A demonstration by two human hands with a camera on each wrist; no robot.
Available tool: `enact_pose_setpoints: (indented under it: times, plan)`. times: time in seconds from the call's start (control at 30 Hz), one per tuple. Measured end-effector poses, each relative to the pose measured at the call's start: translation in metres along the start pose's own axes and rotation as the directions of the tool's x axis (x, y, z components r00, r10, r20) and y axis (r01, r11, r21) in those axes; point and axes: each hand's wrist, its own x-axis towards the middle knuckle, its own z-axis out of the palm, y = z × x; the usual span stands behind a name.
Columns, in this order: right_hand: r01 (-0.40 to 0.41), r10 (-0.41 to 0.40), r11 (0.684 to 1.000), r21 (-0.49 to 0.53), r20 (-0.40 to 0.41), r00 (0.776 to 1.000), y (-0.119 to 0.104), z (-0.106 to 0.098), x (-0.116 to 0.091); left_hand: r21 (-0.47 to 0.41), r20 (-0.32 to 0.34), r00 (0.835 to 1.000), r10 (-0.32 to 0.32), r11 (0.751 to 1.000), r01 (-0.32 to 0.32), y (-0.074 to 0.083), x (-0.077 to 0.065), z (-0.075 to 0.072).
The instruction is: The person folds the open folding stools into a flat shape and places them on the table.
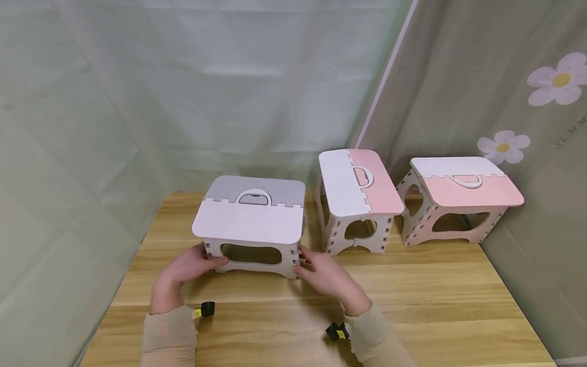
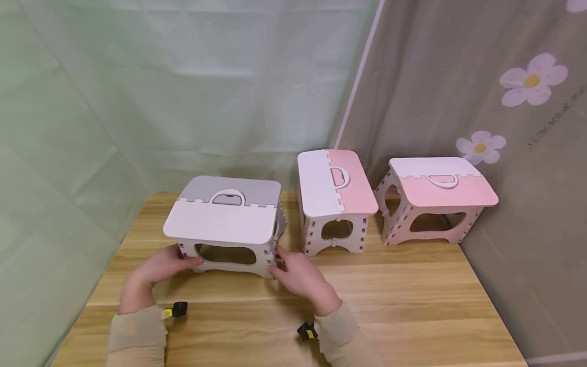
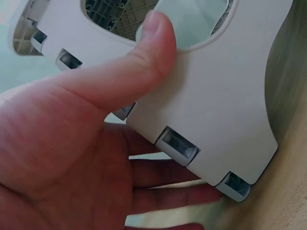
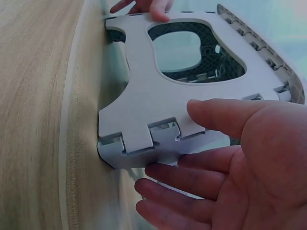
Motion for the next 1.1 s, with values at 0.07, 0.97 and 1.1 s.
enact_pose_setpoints:
  times: [0.07,0.97,1.1]
  plan:
    - [-0.011,0.011,1.000,0.010,-0.004,1.000,0.000,0.001,0.001,0.011,0.003,0.999,0.033,0.999,-0.033,-0.002,0.001,0.000]
    - [-0.146,0.158,0.983,0.113,-0.112,0.981,0.014,0.027,0.009,-0.030,-0.067,0.984,0.165,0.985,-0.167,-0.012,0.006,0.002]
    - [-0.140,0.154,0.981,0.135,-0.098,0.983,0.014,0.028,0.010,-0.020,-0.066,0.986,0.154,0.988,-0.155,-0.011,0.004,0.003]
